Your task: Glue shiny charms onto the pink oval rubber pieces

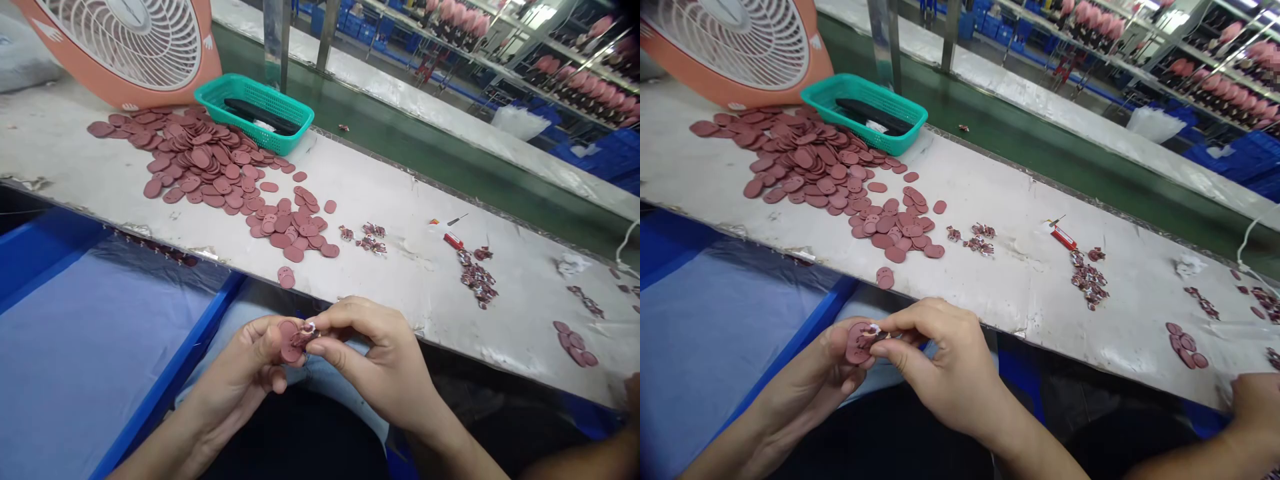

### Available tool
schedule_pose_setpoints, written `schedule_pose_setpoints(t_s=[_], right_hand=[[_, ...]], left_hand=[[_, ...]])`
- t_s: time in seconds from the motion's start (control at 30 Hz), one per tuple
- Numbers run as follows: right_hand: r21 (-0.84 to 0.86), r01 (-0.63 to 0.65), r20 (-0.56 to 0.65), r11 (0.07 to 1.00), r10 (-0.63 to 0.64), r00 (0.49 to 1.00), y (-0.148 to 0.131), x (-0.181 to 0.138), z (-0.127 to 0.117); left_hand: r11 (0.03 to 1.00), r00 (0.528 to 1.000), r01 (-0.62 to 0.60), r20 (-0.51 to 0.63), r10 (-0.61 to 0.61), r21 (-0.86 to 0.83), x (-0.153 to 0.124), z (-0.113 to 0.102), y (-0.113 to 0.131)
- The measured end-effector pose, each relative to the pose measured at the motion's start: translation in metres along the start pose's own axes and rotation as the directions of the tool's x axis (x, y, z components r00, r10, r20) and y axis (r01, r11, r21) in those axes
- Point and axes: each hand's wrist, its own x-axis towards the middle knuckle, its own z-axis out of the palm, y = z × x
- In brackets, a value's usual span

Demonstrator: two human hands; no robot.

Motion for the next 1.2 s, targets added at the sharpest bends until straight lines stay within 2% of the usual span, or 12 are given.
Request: schedule_pose_setpoints(t_s=[0.43,0.63,1.2], right_hand=[[-0.144,0.150,0.133,0.978,-0.132,0.982,-0.008,0.004,-0.010],[-0.193,0.190,0.202,0.963,-0.150,0.968,-0.012,0.005,-0.011],[-0.208,0.245,0.189,0.947,-0.207,0.960,-0.002,0.003,-0.001]], left_hand=[[0.997,0.998,0.060,0.025,-0.059,-0.053,0.000,-0.002,-0.004],[0.995,0.996,0.081,0.027,-0.080,-0.056,0.002,-0.001,-0.004],[0.979,0.983,0.142,-0.090,-0.157,-0.149,0.001,-0.002,-0.006]])
